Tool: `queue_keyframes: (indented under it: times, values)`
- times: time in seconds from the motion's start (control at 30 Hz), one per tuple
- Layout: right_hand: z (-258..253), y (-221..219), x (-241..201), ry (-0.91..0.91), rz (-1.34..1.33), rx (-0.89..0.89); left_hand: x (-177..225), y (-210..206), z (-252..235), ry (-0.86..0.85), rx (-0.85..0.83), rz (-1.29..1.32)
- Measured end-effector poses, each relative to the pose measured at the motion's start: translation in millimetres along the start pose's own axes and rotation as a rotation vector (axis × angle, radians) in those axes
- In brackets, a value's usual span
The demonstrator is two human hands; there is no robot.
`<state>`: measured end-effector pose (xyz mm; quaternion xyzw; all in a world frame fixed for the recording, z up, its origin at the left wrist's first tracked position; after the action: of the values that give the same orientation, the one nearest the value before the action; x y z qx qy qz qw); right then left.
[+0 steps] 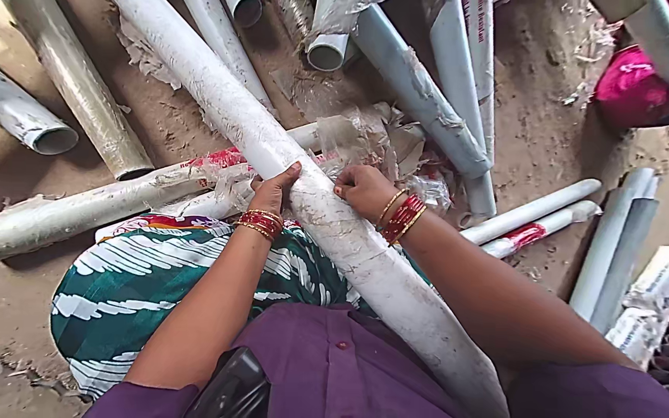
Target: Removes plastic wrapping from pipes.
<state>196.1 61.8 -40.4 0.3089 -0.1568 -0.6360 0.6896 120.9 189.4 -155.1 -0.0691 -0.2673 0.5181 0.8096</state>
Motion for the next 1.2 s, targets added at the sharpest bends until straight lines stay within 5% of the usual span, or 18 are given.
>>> queue_keyframes:
  times: [0.33, 0.47, 0.87, 1.2]
  values:
    - [15, 12, -5, 0.091, -0.319, 0.017, 2, -1, 5, 0.044, 0.020, -0.033]
    - [27, 36, 0, 0.089, -0.176, 0.181, 1, -1, 3, 0.027, 0.018, -0.030]
    - [-5, 5, -16, -0.145, 0.004, 0.106, 2, -1, 5, 0.020, 0.008, -0.035]
    - [22, -2, -28, 0.165, 0.018, 0.086, 3, -4, 13, 0.044, 0.026, -0.017]
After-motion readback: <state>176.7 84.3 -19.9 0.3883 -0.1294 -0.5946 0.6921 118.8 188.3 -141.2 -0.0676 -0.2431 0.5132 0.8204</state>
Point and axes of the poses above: each hand's wrist, its own z-axis away from the middle knuckle, its own y-axis out of the back of the hand, x = y × z, the point moved 5 cm from there along -z, towards the middle knuckle, and after that the axes turned 10 degrees about z, right-handed, at the moved point
